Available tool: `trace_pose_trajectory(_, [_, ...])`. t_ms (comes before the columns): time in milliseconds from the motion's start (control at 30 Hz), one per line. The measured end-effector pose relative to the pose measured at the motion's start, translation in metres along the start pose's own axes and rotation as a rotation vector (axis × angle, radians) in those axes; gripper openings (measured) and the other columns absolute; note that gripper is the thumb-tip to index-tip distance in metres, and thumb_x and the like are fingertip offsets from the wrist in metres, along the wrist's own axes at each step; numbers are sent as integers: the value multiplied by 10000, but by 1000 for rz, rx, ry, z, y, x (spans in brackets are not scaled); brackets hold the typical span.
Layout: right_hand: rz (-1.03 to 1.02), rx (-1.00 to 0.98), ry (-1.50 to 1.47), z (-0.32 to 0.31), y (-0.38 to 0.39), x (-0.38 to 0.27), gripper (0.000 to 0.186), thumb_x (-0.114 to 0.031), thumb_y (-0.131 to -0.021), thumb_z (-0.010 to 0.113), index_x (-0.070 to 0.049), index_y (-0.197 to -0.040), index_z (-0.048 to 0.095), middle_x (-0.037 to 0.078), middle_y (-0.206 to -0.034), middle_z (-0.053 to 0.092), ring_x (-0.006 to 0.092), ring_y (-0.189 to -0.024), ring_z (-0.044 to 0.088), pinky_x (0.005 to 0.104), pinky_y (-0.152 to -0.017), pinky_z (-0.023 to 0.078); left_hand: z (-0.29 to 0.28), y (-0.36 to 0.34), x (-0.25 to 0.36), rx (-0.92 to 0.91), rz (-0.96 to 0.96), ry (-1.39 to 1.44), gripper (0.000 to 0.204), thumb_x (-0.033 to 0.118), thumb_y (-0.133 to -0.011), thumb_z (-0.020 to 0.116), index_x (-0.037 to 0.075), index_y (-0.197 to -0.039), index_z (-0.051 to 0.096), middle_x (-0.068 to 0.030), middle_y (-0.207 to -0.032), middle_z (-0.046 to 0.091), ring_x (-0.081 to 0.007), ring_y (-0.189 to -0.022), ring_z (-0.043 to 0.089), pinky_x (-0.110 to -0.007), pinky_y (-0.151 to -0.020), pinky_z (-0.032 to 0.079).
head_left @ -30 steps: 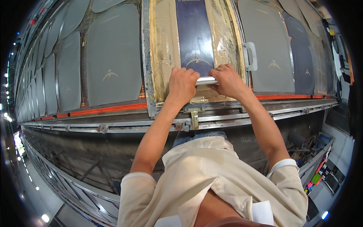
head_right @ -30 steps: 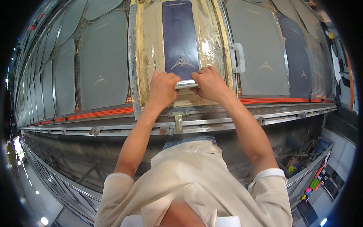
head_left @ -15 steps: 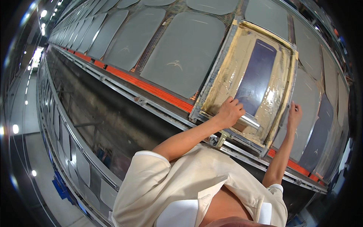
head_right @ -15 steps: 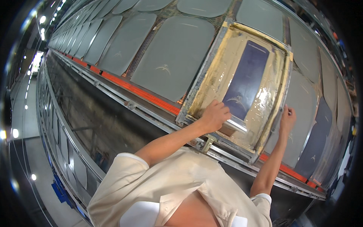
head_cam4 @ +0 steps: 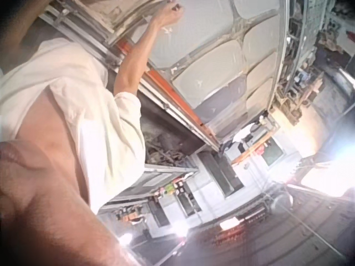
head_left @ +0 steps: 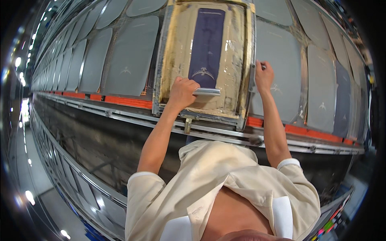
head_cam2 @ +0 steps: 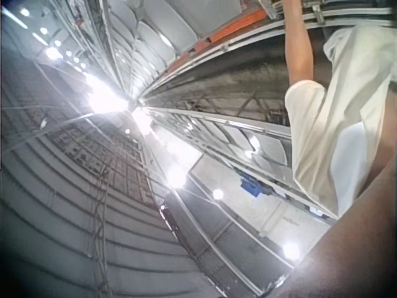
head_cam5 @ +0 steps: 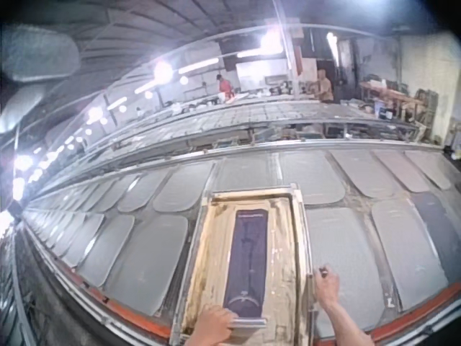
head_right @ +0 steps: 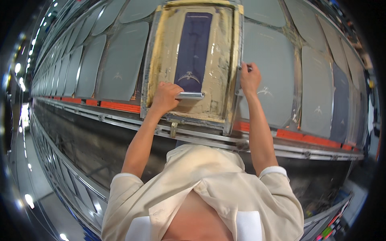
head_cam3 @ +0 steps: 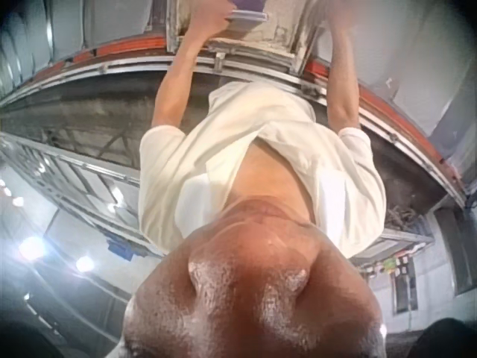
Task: The person repeatedly uses a squeegee to pull a viscous beige paste across a screen-printing frame containing a dark stencil. The paste is spread evenly over the stencil area, then the frame is lifted to reveal the printed surface below before the process is repeated.
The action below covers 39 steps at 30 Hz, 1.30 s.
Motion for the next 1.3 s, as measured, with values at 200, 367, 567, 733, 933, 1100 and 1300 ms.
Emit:
trace_pose_trajectory(200, [58, 10, 125, 12, 10, -2, 341, -361, -948, 675, -19, -938, 678, 104, -743, 674, 186, -676, 595, 352, -667, 479, -15, 50, 9, -16, 77, 48, 375, 30, -594, 742, 115, -958, 708, -17, -995, 709, -229, -892, 625, -406, -830, 415])
trace_pose_trajectory(367, [103, 2, 200, 19, 9, 14, 337, -372, -934, 667, -36, -919, 683, 123, -744, 686, 256, -675, 628, 375, -671, 492, -6, 81, 16, -8, 132, 20, 316, 32, -651, 720, 97, -956, 671, -6, -1011, 670, -216, -868, 584, -386, -822, 413])
trace_pose_trajectory(567, [229, -87, 139, 23, 13, 30, 296, -332, -963, 657, -38, -978, 688, 78, -685, 637, 161, -634, 577, 333, -610, 458, 3, 51, -2, 71, 146, -9, 303, 26, -689, 687, 91, -984, 674, -1, -1023, 668, -219, -861, 565, -383, -843, 404])
trace_pose_trajectory(733, [258, 5, -45, -14, 31, 47, 293, -275, -1016, 620, -77, -1230, 647, -4, -729, 572, 85, -649, 484, 277, -586, 413, 15, -55, -65, 113, 158, -88, 436, 10, -599, 711, 120, -1020, 694, -5, -1078, 686, -224, -919, 594, -401, -833, 419])
trace_pose_trajectory(933, [325, 69, 206, -115, 97, 66, 265, -175, -1013, 625, -67, -1253, 660, 43, -931, 658, 99, -845, 582, 262, -773, 486, 22, -237, -144, 206, 172, -166, 370, 36, -653, 731, 137, -1009, 729, -33, -1026, 725, -256, -948, 652, -425, -833, 442])
trace_pose_trajectory(1100, [333, 183, 324, -178, 165, 81, 240, -146, -1034, 593, -23, -1229, 661, 29, -1013, 664, 89, -886, 582, 246, -810, 474, 18, -341, -183, 141, 198, -175, 212, 194, -761, 758, 157, -970, 764, -48, -929, 731, -263, -913, 663, -458, -837, 449])
trace_pose_trajectory(1300, [387, 235, 472, -182, 212, 63, 251, -162, -1026, 592, -10, -1211, 665, 90, -1149, 671, 206, -1032, 620, 322, -935, 464, 25, -333, -181, 68, 186, -113, 154, 197, -779, 731, 140, -920, 754, -64, -911, 730, -285, -902, 670, -447, -810, 465])
Point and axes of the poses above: each hand's wrist, its own y-axis away from the middle knuckle, its own z-axis out of the palm, x = y × z, the point moved 9 cm from there along -y, towards the middle knuckle
